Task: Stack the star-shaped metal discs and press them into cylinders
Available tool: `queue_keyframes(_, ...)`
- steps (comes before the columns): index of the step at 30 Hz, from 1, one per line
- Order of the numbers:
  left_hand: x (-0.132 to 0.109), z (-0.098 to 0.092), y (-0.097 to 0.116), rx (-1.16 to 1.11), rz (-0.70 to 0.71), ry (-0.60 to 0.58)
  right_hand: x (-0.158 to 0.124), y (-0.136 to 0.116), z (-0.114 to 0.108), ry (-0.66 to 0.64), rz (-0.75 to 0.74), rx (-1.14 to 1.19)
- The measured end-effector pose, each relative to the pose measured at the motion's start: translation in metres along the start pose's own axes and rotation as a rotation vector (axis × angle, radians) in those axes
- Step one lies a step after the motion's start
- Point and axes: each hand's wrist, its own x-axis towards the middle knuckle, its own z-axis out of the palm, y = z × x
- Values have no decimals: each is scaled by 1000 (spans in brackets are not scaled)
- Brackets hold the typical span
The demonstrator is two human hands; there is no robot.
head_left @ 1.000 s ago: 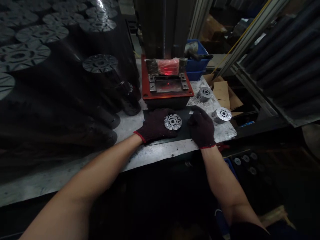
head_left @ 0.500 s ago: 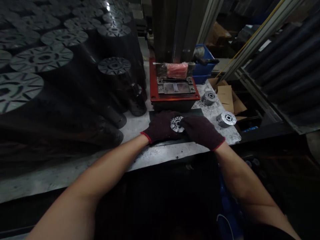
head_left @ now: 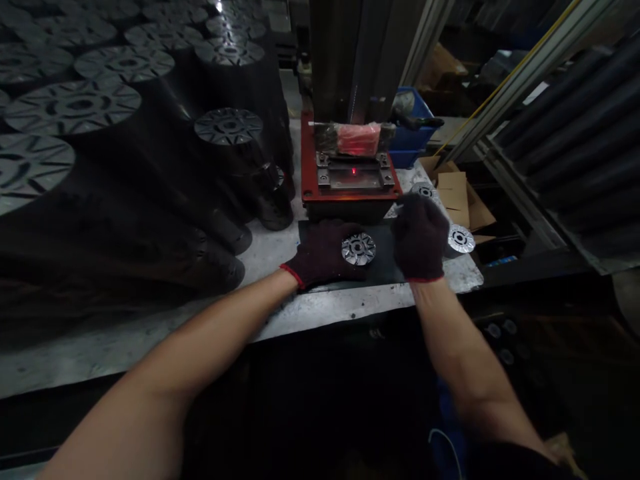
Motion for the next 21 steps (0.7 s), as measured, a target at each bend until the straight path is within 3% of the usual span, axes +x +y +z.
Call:
queue_keyframes(4, 1, 1, 0, -25, 4, 25, -55, 15, -13, -50, 95, -23)
queue_keyframes(9, 3, 2, 0, -21, 23, 14, -59, 3, -6, -134, 287, 165)
queue_keyframes(14, 3, 2, -1, -3, 57, 19, -49, -6, -3, -349, 173, 167)
queue_keyframes(17, 3, 2, -2, 0, 51, 11, -43, -5, -12, -438, 100, 8)
queue_keyframes(21, 3, 2, -3, 1, 63, 15, -33, -12, -22, -553, -107, -214)
